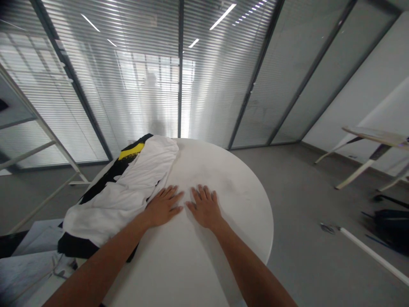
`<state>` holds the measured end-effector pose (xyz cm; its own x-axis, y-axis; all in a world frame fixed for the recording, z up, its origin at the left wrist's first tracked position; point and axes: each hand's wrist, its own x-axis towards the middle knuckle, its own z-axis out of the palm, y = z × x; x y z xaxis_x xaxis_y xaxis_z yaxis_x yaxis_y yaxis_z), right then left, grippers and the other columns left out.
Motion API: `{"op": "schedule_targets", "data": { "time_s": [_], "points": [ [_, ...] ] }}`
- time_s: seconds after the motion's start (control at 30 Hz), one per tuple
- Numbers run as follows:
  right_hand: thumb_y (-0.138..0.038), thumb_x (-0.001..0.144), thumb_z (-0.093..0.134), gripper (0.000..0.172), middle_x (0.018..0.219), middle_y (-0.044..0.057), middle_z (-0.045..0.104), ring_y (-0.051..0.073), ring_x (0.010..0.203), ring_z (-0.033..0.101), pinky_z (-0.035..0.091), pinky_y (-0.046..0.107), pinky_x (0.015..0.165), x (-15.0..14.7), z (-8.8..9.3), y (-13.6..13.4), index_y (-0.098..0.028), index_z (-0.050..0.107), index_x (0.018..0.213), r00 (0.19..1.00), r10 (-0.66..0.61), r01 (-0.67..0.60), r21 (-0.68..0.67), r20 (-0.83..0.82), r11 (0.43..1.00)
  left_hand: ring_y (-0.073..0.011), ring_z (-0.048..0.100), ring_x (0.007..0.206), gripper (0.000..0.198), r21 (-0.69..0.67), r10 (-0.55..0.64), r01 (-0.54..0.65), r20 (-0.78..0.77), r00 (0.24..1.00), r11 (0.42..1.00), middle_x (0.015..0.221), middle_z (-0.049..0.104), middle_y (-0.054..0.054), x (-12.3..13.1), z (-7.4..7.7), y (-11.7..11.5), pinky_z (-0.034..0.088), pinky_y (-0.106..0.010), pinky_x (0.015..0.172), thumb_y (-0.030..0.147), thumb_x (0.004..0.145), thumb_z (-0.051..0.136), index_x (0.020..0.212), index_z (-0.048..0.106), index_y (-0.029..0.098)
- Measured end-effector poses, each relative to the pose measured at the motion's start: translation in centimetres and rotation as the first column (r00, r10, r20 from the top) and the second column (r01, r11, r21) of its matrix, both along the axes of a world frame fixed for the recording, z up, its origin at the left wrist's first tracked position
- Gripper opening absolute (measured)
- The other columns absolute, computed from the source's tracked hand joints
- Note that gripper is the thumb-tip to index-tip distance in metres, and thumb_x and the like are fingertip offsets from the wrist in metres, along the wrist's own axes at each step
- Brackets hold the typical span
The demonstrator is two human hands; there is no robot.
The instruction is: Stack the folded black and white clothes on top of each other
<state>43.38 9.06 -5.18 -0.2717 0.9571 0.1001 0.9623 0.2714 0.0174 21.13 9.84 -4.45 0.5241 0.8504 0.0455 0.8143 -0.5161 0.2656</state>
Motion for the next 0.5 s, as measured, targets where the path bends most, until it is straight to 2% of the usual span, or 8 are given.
{"op": "schedule_targets", "data": {
  "time_s": [0.5],
  "points": [
    [-0.055,0.106,0.032,0.064,0.166,0.013,0.028,0.037,0.152,0.027,0.025,0.062,0.119,-0.03,-0.15,-0.14,-0.023,0.035,0.161,0.999,0.007,-0.008,0.019,0.041,1.0,-0.0339,0.023,0.156,0.07,0.049,0.002,-0.003,0.034,0.999,0.999,0.168,0.03,-0.015,-0.07,0.16,-0.47,0.02,-0.055,0.125,0.062,0.101,0.033,0.158,0.042,0.022]
  ]
}}
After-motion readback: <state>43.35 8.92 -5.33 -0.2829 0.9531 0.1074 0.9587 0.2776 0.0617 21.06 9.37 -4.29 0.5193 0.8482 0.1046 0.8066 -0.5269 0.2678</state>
